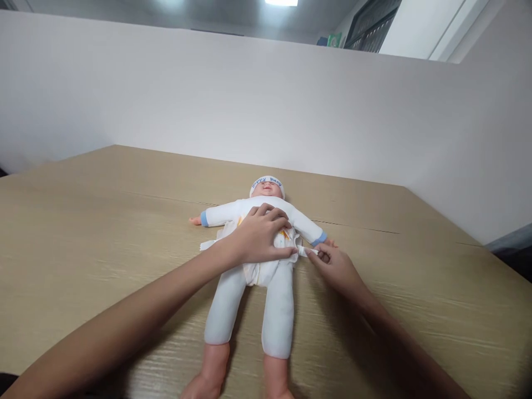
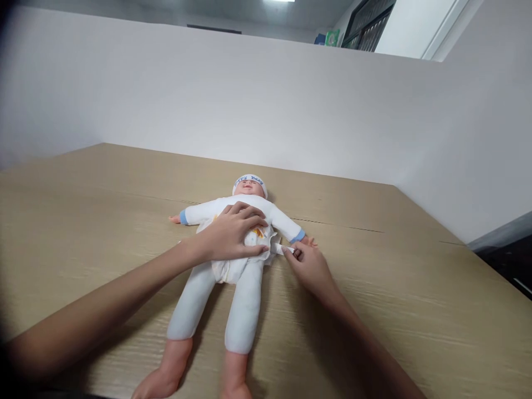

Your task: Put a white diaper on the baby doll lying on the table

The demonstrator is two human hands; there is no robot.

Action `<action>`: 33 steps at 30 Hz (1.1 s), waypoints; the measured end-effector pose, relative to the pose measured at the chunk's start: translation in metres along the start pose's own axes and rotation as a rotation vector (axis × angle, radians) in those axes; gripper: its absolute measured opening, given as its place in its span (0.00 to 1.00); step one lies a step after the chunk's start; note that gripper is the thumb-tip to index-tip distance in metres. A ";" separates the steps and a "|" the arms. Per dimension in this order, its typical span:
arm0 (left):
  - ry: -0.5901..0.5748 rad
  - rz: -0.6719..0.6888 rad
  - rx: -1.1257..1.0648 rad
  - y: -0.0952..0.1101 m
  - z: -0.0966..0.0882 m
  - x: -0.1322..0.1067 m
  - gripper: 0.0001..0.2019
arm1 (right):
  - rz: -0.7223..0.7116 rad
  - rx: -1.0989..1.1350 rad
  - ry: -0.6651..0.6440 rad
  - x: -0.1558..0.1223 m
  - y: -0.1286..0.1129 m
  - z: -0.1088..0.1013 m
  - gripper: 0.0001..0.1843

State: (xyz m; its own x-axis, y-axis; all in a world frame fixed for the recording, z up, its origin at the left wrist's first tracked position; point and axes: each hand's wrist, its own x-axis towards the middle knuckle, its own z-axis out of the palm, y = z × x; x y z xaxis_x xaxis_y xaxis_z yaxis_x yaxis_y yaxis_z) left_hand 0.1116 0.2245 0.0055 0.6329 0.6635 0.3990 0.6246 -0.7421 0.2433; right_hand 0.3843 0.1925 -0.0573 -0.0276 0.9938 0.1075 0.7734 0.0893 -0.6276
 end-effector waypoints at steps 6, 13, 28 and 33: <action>-0.002 -0.001 -0.008 0.001 0.001 0.002 0.27 | -0.038 0.426 -0.090 0.009 -0.019 -0.018 0.24; 0.007 -0.020 -0.021 -0.001 0.005 0.002 0.24 | -0.125 0.417 -0.149 0.029 -0.069 0.000 0.24; 0.027 -0.031 -0.158 -0.005 0.005 0.001 0.29 | -0.685 0.136 0.180 -0.012 -0.052 0.027 0.23; 0.105 -0.015 -0.431 -0.014 -0.007 -0.011 0.28 | -0.789 0.024 0.138 -0.008 -0.044 0.031 0.29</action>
State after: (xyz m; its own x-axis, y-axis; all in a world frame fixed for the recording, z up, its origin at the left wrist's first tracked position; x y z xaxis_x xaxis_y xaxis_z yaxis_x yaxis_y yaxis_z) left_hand 0.0927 0.2273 0.0038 0.5611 0.6779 0.4751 0.3718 -0.7192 0.5870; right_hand 0.3307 0.1831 -0.0544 -0.4811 0.6200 0.6198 0.5447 0.7654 -0.3429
